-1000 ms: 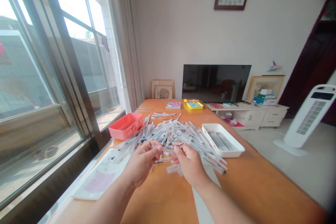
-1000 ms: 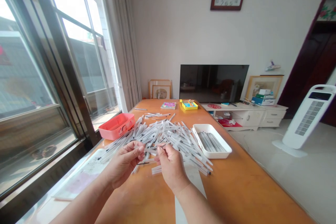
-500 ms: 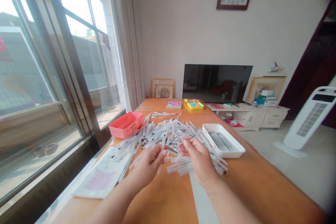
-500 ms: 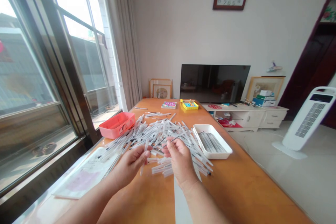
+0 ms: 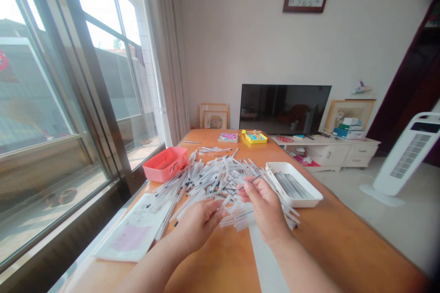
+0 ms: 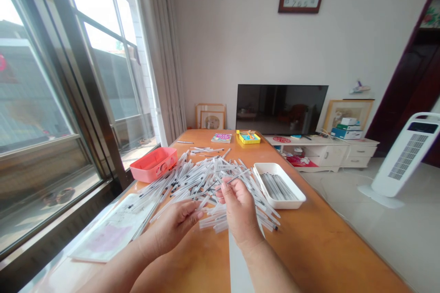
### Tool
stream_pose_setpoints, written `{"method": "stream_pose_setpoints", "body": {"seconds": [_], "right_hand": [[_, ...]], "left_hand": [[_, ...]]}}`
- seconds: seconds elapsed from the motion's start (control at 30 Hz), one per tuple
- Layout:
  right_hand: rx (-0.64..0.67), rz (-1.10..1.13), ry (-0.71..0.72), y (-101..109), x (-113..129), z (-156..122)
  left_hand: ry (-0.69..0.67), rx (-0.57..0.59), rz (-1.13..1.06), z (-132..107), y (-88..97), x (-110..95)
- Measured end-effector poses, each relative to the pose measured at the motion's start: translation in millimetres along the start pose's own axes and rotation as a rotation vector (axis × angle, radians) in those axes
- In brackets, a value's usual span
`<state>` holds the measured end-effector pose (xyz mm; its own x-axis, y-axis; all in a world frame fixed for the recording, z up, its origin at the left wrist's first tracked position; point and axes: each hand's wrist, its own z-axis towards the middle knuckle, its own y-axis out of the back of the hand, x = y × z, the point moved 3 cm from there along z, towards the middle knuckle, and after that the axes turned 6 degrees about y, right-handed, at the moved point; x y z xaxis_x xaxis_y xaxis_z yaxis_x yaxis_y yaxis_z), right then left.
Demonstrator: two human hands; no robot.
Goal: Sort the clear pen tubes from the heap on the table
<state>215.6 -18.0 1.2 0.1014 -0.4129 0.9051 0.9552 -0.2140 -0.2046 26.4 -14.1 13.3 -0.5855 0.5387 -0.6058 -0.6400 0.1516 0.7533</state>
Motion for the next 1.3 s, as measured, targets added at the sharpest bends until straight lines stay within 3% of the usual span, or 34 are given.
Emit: {"method": "stream_pose_setpoints", "body": {"seconds": [0.47,0.63,0.83,0.93,1.1,1.3], "right_hand": [[0.194,-0.109,-0.08,-10,-8,-6],[0.154,-0.093,-0.112,-6,-10,-2],[0.009,-0.079,-0.036,4,-10,3],[0.0,-0.074,0.004,4,-7,3],[0.079,-0.153,0.031,0,-7,1],[0.271,-0.247,0.002,-10,-12,-6]], "left_hand": [[-0.014,0.021,-0.002,0,-7.3,7],[-0.008,0.039,-0.016,1,-9.7,8],[-0.001,0.075,0.017,2,-9.7,8],[0.003,0.08,0.03,2,-10.5,9],[0.01,0.079,0.026,2,-11.1,11],[0.005,0.072,0.008,2,-10.7,10]]}}
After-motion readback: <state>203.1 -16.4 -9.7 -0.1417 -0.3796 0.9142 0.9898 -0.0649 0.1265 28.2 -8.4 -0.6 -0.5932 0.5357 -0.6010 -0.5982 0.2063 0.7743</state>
